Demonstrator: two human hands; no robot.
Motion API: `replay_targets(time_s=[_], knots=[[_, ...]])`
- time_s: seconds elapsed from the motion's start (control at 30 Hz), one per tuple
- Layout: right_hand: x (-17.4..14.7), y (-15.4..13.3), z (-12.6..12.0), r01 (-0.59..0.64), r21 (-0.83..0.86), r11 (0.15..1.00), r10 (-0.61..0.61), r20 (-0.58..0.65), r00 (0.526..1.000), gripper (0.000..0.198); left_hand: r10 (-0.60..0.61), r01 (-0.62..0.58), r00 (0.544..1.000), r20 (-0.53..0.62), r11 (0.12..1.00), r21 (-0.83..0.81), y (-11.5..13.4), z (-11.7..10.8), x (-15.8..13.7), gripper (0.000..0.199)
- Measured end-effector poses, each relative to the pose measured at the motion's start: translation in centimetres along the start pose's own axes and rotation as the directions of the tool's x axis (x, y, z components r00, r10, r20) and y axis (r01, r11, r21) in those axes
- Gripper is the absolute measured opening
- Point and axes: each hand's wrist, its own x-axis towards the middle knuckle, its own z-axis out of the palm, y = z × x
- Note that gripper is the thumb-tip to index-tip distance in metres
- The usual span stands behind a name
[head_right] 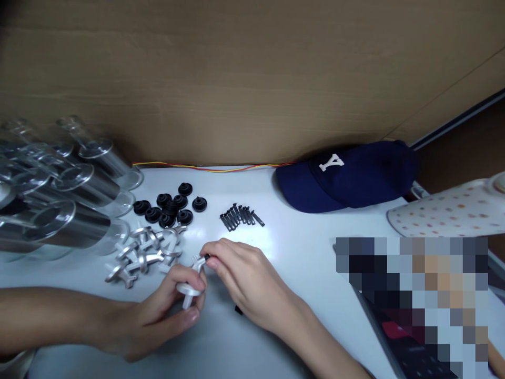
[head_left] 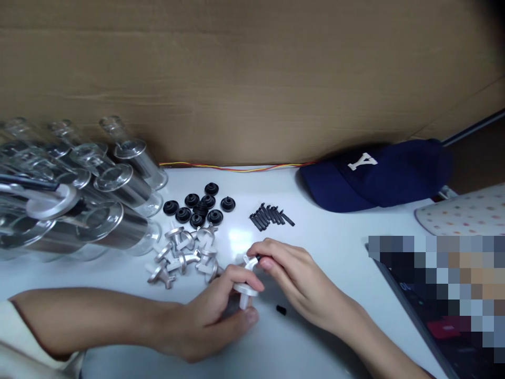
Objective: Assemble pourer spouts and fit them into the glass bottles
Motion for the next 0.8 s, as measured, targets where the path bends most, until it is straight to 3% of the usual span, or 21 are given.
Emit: replay_targets(time_s=[0.2, 0.33, 0.6, 0.8], knots=[[0.03, 0.14, 0.30, 0.020, -0.072, 0.997, -0.021, -0.011, 1.000, 0.030, -0.022, 0.020, 1.000, 0.023, 0.998, 0.062, 0.12, -0.10, -0.04, 0.016], [0.04, 0.13, 0.30, 0.007, -0.059, 0.998, -0.005, 0.029, 1.000, 0.032, 0.041, -0.030, 0.998, -0.055, 0.981, 0.191, 0.00, 0.03, -0.05, 0.026], [-0.01, -0.15, 0.21, -0.090, 0.093, 0.992, 0.084, 0.068, 0.994, 0.034, 0.093, -0.097, 0.995, 0.027, 0.981, 0.166, 0.08, -0.29, 0.06, 0.028], [-0.22, -0.26, 0.26, -0.243, 0.284, 0.927, 0.210, 0.144, 0.967, 0.038, 0.145, -0.126, 0.988, -0.047, 0.950, 0.287, 0.71, -0.21, 0.52, 0.017]])
